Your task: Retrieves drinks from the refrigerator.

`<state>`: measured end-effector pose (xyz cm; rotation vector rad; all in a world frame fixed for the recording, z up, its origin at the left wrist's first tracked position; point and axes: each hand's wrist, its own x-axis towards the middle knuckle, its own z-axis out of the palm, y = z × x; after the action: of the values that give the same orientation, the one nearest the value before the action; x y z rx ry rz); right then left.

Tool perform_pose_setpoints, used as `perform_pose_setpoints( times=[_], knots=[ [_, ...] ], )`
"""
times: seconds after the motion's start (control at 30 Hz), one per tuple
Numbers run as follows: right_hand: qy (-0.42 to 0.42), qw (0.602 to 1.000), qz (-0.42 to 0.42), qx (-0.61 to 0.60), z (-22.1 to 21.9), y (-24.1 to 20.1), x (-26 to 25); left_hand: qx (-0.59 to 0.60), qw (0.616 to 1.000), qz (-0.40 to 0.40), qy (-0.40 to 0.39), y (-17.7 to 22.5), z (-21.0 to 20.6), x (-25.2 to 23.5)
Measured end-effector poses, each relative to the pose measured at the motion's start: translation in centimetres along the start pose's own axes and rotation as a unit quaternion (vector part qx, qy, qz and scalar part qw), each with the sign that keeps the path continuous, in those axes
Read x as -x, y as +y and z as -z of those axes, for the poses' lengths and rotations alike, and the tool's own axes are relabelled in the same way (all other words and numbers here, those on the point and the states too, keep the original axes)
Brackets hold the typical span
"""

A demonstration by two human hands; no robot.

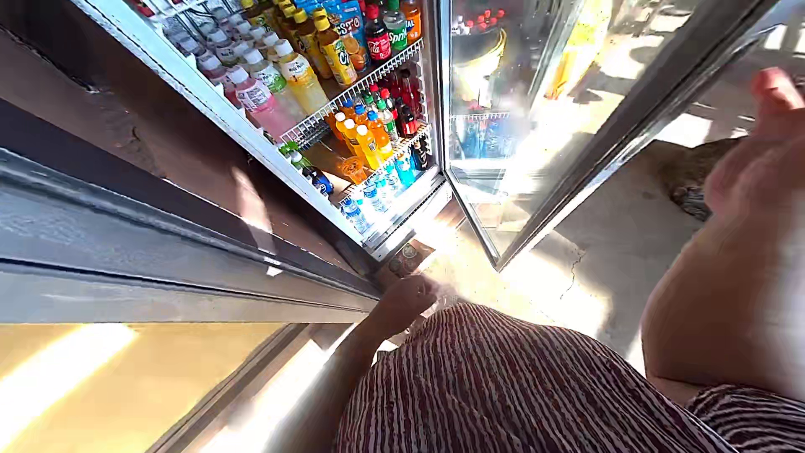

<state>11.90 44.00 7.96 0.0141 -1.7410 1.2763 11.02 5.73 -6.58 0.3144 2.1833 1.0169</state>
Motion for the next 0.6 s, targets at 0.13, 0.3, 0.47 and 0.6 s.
perform_pose_setpoints(
  times=[0.13, 0.3, 0.47, 0.6],
  knots=[
    [-0.175, 0.981, -0.005, -0.082, -1.9, -0.1, 3.3, 0.212, 0.967, 0.034, 0.136, 2.0, -5.2, -1.3],
    [-0.332, 0.933, -0.034, -0.136, 0.5, -0.6, 2.9, 0.139, 0.966, 0.024, 0.215, 4.9, -12.3, -7.8],
    [-0.679, 0.731, -0.011, -0.063, 5.0, 2.0, 4.2, 0.179, 0.936, 0.014, 0.304, 5.0, -16.7, -12.1],
    [-0.802, 0.579, -0.096, 0.109, 8.3, 10.4, 3.1, 0.241, 0.884, 0.076, 0.392, 6.6, -16.1, -13.8]
  ],
)
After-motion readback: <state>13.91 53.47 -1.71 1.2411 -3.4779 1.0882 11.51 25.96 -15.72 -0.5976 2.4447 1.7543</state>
